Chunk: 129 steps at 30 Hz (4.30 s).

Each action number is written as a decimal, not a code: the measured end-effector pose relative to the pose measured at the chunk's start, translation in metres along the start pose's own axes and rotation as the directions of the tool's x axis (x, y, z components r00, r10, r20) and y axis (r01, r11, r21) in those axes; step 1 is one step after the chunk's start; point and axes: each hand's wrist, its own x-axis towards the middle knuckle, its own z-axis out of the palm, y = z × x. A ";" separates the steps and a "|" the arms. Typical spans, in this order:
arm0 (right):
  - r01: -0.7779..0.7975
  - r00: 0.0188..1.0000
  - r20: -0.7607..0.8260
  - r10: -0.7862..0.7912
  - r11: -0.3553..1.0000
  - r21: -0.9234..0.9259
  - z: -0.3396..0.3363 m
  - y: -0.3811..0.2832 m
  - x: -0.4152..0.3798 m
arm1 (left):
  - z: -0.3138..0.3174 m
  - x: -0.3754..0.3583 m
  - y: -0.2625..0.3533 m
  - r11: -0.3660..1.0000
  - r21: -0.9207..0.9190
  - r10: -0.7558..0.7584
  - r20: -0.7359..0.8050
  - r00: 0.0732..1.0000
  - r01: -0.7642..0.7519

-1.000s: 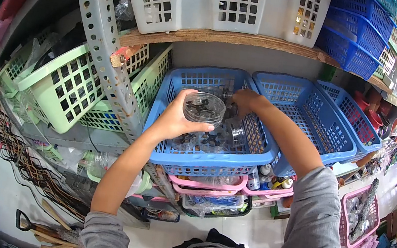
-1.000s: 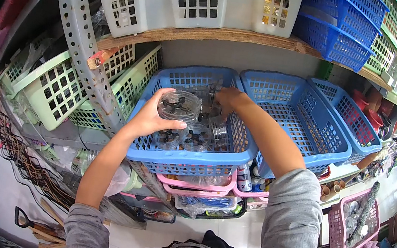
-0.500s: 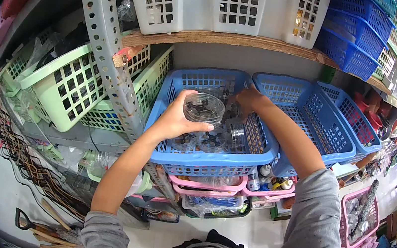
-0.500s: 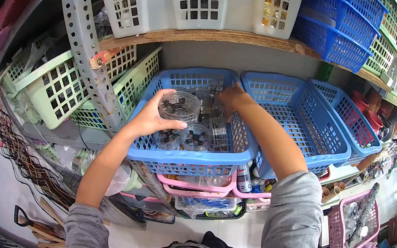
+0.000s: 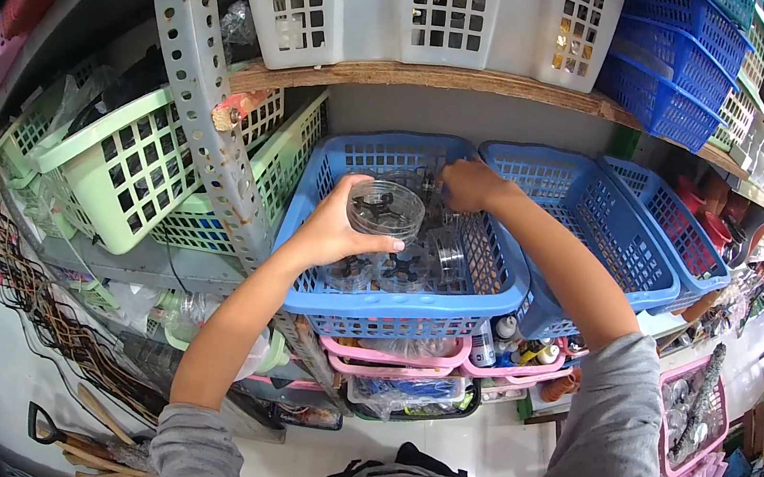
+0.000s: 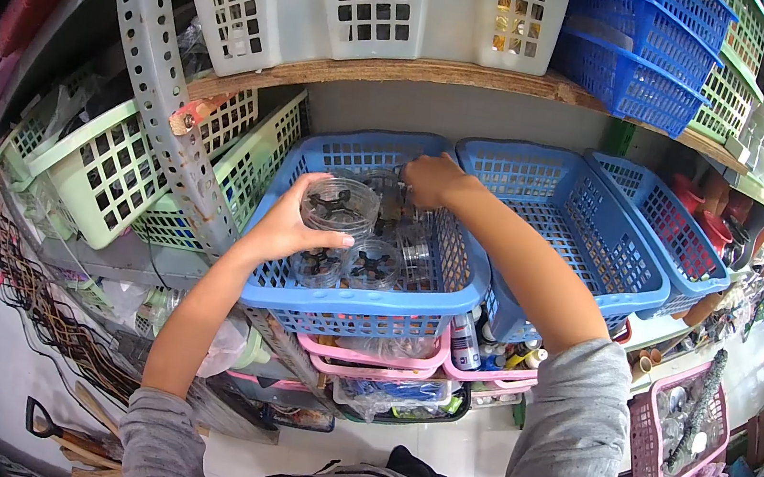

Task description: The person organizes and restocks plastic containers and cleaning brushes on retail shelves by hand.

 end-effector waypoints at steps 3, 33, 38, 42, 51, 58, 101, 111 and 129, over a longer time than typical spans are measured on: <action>0.019 0.998 0.059 -0.039 0.951 0.309 -0.010 -0.012 -0.007 | 0.000 0.000 0.001 1.000 0.004 0.000 -0.001 1.000 0.000; 0.167 0.985 -0.158 -0.072 0.638 0.752 -0.040 -0.041 -0.033 | 0.001 0.001 -0.005 0.999 -0.028 -0.032 -0.018 0.999 0.032; 0.283 0.959 -0.184 -0.215 0.717 0.637 -0.044 -0.062 -0.037 | 0.001 0.001 0.001 0.994 0.102 -0.030 -0.006 1.000 0.031; 0.311 0.949 -0.238 -0.207 0.732 0.606 -0.043 -0.071 -0.039 | 0.002 0.000 -0.001 0.993 0.115 0.020 0.015 1.000 -0.022; 0.018 0.993 0.080 -0.089 0.773 0.634 -0.021 -0.030 -0.024 | -0.003 -0.003 -0.007 0.975 0.205 -0.083 -0.040 0.996 0.090; 0.169 0.952 0.248 -0.179 0.984 0.061 0.015 -0.047 -0.037 | 0.001 0.004 -0.007 0.929 0.366 -0.085 0.075 0.994 0.052; -0.246 0.786 0.345 -0.513 0.252 0.936 -0.034 -0.113 -0.014 | -0.021 -0.048 0.019 0.894 0.376 -0.297 0.088 0.951 0.244; -0.084 0.783 0.362 -0.506 0.490 0.868 -0.008 -0.130 0.000 | -0.038 -0.056 0.010 0.899 0.431 0.034 0.108 0.994 -0.077; 0.474 0.824 0.049 -0.565 0.733 0.487 0.042 -0.142 0.020 | -0.028 -0.055 -0.006 0.873 0.457 0.159 0.063 0.985 -0.170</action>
